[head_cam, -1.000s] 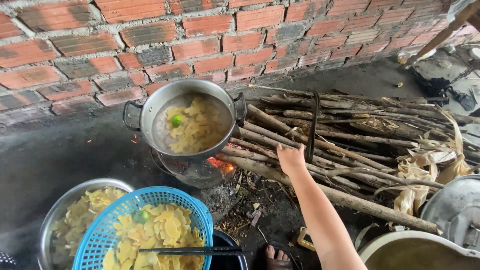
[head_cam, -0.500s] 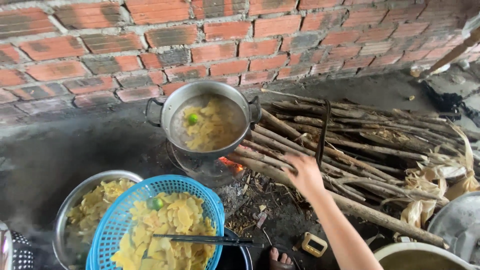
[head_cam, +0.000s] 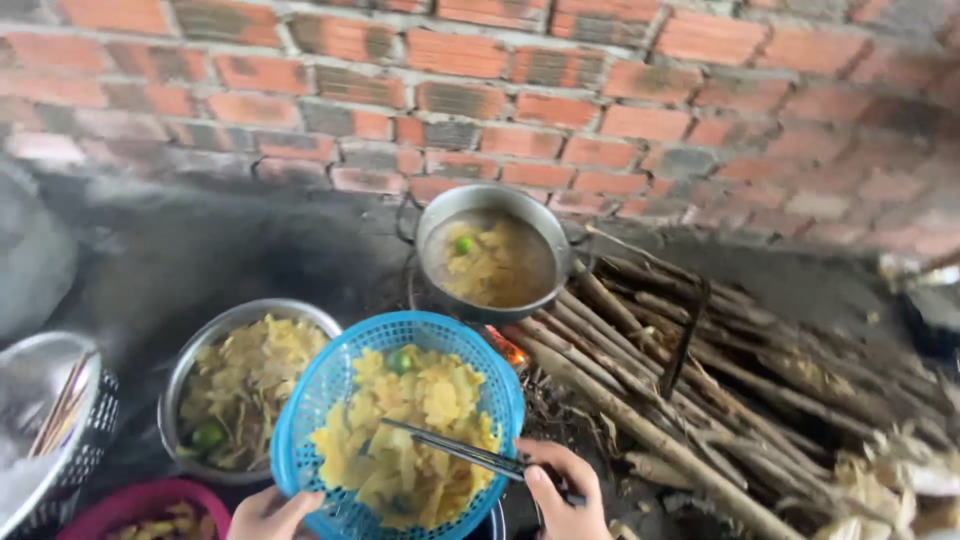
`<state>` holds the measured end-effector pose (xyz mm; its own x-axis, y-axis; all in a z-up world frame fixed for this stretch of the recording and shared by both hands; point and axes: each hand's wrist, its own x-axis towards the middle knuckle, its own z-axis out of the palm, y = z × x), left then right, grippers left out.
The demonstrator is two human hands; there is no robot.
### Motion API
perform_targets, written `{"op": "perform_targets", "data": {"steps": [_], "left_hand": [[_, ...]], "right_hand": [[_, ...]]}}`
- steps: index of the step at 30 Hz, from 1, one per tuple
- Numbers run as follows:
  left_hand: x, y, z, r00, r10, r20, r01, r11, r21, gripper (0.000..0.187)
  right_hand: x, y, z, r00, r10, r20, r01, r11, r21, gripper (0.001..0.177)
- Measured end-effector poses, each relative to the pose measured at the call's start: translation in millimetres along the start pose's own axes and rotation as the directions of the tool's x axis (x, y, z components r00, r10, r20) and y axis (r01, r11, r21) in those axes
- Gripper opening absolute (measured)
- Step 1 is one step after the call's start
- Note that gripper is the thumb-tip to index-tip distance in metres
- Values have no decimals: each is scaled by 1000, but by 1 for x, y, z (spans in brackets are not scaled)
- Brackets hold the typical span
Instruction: The person uses chopsticks to transfer yellow, flat food items from a blue colander into a pot of boiling water on a wood fire. They also add wood to the fire to maintain the heat.
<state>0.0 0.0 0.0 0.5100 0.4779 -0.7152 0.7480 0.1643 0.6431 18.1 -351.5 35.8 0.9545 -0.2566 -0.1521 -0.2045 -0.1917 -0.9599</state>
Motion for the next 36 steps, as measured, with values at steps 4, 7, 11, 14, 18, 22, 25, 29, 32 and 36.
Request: {"op": "perform_targets", "data": {"steps": [4, 7, 11, 14, 18, 22, 25, 29, 32, 36], "left_hand": [[-11, 1, 9, 993, 23, 113, -28, 998, 47, 23], [-38, 17, 10, 980, -38, 195, 75, 980, -185, 15], [-43, 35, 3, 964, -174, 203, 202, 971, -127, 11], [-49, 38, 3, 973, -151, 176, 164, 985, -60, 12], [-36, 21, 6, 976, -43, 211, 52, 998, -37, 20], [-53, 37, 9, 969, -119, 218, 123, 992, -5, 18], [-70, 51, 9, 960, -172, 222, 186, 982, -42, 21], [-56, 39, 4, 970, -130, 204, 133, 991, 1, 12], [-50, 34, 1, 979, -78, 189, 84, 996, -24, 17], [-40, 26, -5, 981, -47, 186, 60, 996, -65, 17]], "right_hand": [[-5, -13, 5, 987, -156, -41, 160, 979, 129, 26], [6, -29, 9, 917, -283, 282, 284, 958, 37, 20], [23, -31, 24, 860, -3, 510, 112, 977, -183, 26], [25, -28, 32, 849, -160, 503, 211, 976, -45, 14], [35, -6, 50, 813, -479, 331, 383, 868, 316, 5], [34, -30, 63, 841, -387, 379, 305, 916, 260, 17], [37, -44, 67, 744, -380, 550, 460, 888, -8, 25], [38, -58, 46, 704, -382, 599, 467, 884, 15, 23], [39, -60, 20, 783, -448, 432, 507, 862, -24, 24], [34, -50, -14, 803, -553, 223, 593, 700, -397, 26]]}}
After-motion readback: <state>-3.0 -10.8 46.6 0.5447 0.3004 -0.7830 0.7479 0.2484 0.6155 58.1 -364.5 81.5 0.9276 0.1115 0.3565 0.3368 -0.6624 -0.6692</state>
